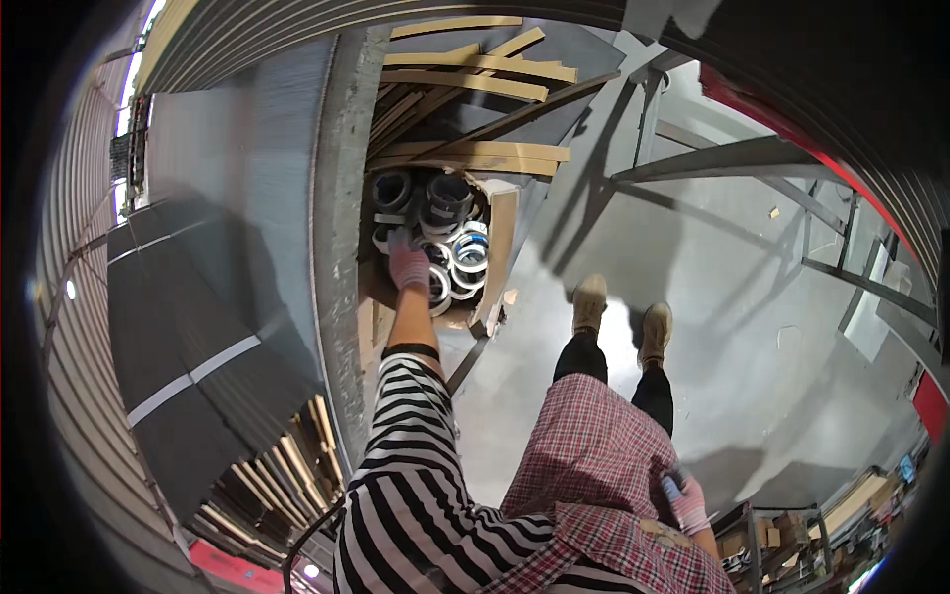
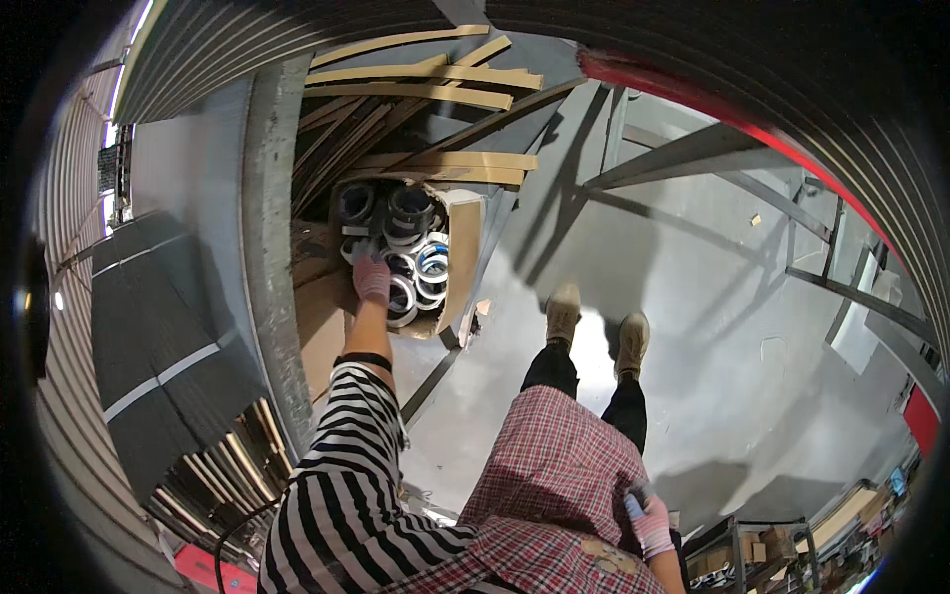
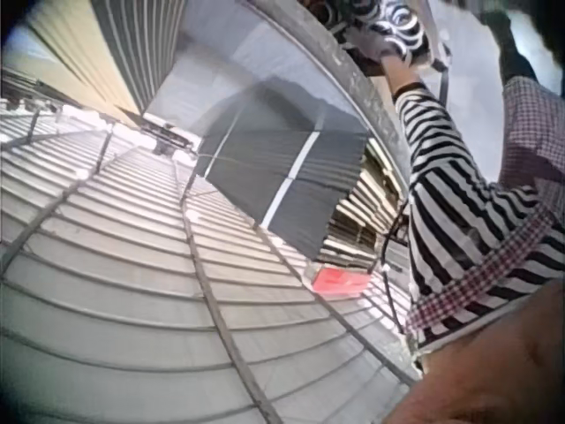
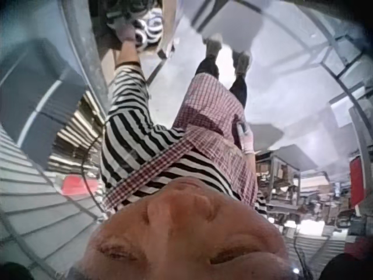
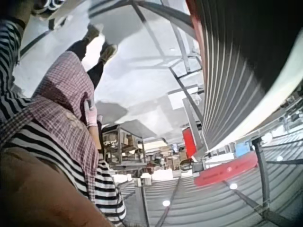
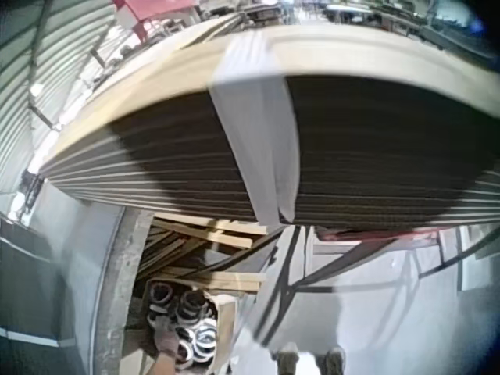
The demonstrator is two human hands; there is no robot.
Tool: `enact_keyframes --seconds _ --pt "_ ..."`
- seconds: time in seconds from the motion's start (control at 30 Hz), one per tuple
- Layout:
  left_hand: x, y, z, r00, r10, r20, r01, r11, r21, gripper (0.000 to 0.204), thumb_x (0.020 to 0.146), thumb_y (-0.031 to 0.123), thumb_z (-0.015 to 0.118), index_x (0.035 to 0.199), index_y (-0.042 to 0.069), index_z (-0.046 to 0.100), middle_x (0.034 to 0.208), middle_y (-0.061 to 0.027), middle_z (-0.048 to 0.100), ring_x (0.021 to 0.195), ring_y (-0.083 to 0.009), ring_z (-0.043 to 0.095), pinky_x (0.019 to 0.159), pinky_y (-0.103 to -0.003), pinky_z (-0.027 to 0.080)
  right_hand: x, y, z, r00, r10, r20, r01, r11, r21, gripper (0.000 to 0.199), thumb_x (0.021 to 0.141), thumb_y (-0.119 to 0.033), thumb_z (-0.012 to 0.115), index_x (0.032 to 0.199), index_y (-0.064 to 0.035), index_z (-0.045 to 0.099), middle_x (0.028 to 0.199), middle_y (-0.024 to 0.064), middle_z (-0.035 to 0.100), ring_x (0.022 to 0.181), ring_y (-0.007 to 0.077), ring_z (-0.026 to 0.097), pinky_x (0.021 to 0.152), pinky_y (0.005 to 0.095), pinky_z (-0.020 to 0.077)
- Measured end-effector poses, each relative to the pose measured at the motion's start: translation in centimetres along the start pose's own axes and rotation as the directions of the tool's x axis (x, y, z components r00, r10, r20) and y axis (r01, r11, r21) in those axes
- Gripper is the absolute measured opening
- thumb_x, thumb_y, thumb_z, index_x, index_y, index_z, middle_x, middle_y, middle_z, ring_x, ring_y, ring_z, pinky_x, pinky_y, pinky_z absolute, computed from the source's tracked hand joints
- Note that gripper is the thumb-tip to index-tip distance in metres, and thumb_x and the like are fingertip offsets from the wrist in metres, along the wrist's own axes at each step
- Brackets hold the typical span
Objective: Applying adhesive tape to the edges of long cardboard pieces in a manufacturing setting.
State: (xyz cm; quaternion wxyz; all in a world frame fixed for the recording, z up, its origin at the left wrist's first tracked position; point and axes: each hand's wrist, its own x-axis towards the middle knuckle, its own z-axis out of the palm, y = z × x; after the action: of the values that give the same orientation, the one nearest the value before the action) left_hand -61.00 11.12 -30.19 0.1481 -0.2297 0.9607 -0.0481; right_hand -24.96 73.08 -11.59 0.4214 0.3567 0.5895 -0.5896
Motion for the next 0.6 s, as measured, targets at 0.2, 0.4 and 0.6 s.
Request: enact_keyframes --seconds 0.2,0.4,0.6 --pt "1.8 1.6 -2.3 0.949 -0.017 0.314 -0.044 0.982 0.186 0.034 0.087 0.015 0.049 0.117 0.001 0.056 0.123 -0.0181 0.054 0.123 -0.0340 0.046 0.100 -0.039 0.039 1.1 3.6 -1.5 0.957 0.288 0.021 -0.275 0.887 0.371 0.035 0.086 0.005 0.054 0.121 0.0028 0.054 0.110 0.0096 0.062 0.097 0.0180 0.060 0.087 0.0261 0.0476" --pt "-5.9 0.9 0.0 0.972 -0.175 -0.154 0.094 0.899 -0.427 0.027 0.088 0.021 0.056 0.103 -0.001 0.057 0.103 -0.0200 0.060 0.094 -0.0344 0.061 0.080 -0.041 0.050 0.2 -1.6 -0.2 0.993 0.098 -0.065 -0.095 0.994 0.047 0.030 0.089 -0.019 0.063 0.112 0.0004 0.057 0.095 0.0061 0.064 0.085 0.0128 0.059 0.075 0.0250 0.0475" --pt "-20.1 12.1 -4.8 0.953 -0.056 0.299 0.295 -0.071 -0.953 0.030 0.094 0.030 0.056 0.108 0.004 0.056 0.085 -0.0044 0.060 0.074 -0.0144 0.057 0.074 -0.030 0.049 -1.9 -7.2 -1.0 0.998 -0.057 -0.006 0.055 0.977 -0.208 0.042 0.091 -0.017 0.058 0.125 0.0052 0.048 0.115 0.0134 0.061 0.108 0.0178 0.056 0.094 0.0283 0.0426"
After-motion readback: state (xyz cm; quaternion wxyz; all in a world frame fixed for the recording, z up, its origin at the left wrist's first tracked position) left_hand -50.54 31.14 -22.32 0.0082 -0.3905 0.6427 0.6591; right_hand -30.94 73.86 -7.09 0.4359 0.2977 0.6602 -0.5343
